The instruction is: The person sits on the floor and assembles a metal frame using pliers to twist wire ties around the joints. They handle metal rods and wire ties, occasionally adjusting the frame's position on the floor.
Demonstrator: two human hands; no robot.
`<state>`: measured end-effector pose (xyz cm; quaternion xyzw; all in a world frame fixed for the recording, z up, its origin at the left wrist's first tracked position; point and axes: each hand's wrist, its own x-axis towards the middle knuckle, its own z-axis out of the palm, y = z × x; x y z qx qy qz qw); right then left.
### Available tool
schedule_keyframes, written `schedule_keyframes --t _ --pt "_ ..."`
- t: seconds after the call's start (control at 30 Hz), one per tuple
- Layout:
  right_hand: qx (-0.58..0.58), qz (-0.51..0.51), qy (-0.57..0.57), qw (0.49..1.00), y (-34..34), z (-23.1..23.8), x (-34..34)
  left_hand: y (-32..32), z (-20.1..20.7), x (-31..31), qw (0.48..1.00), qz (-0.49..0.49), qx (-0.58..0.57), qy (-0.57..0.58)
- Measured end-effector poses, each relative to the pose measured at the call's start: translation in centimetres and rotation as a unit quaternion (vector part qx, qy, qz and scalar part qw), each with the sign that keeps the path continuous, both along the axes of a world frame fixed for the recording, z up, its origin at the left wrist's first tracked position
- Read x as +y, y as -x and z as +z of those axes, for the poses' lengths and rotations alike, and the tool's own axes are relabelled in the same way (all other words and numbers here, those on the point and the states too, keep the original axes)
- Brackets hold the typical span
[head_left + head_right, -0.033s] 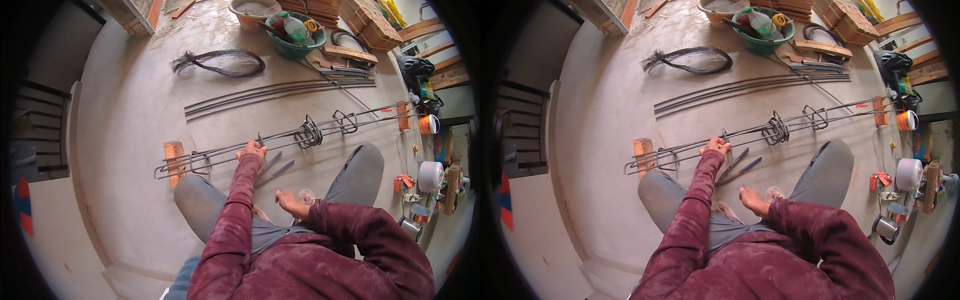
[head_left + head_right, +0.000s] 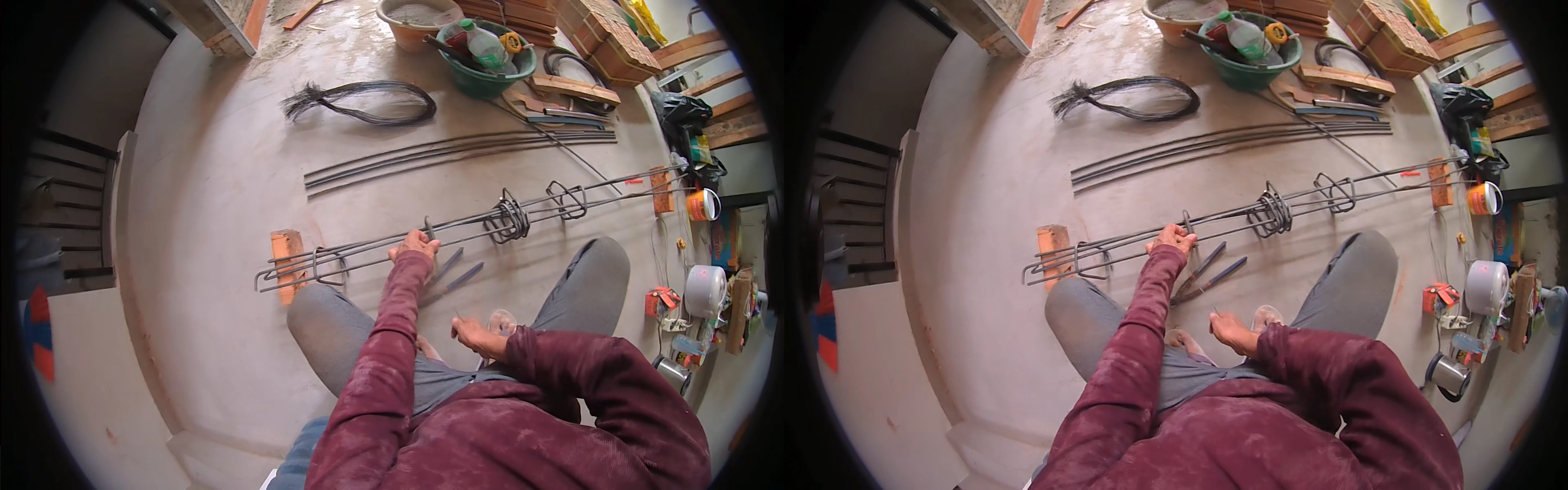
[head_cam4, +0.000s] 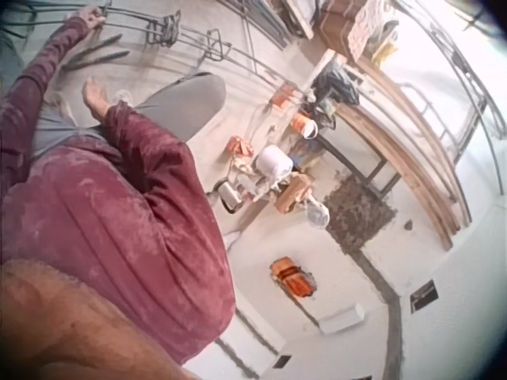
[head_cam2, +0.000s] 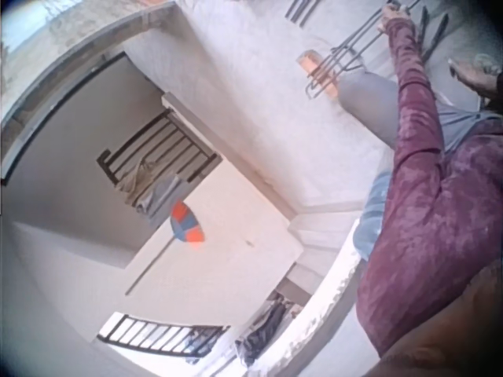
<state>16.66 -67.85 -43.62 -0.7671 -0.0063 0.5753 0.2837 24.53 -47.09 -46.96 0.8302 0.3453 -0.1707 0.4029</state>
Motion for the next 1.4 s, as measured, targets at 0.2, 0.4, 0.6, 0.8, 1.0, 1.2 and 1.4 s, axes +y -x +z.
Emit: schedule_keyframes --t 0.2,0.4,0.6,0.8,1.0,1.2,1.4 --pt "-0.011 -0.072 0.014 0.997 -0.8 -1.8 2.6 0.3 1.5 -0.7 0.999 0.037 -0.021 0.013" --pt "-0.168 -0.036 -0.088 0.981 -1.9 -4.0 3.4 1.1 -0.7 -1.0 0.99 0.065 -0.11 -0.057" --pt "-0.218 -0.071 -0.106 0.968 -3.7 -4.5 4.8 1.1 -0.6 -0.6 0.993 0.051 -0.1 -0.036" --pt "-0.297 -0.099 -0.143 0.939 -3.8 -6.7 5.2 0.8 -1.1 0.0 0.996 0.023 -0.089 0.015" --pt "-0.293 -0.12 -0.138 0.939 -5.0 -4.2 6.5 1.6 -1.9 -0.2 0.986 0.066 -0.15 0.001" --pt "-0.335 -0.104 -0.13 0.927 -6.0 -2.3 6.4 2.0 -1.8 -1.1 0.971 0.052 -0.229 -0.032" --pt "-0.44 0.045 -0.09 0.892 -8.8 1.6 6.3 2.3 -1.9 -1.6 0.958 0.057 -0.278 -0.047"
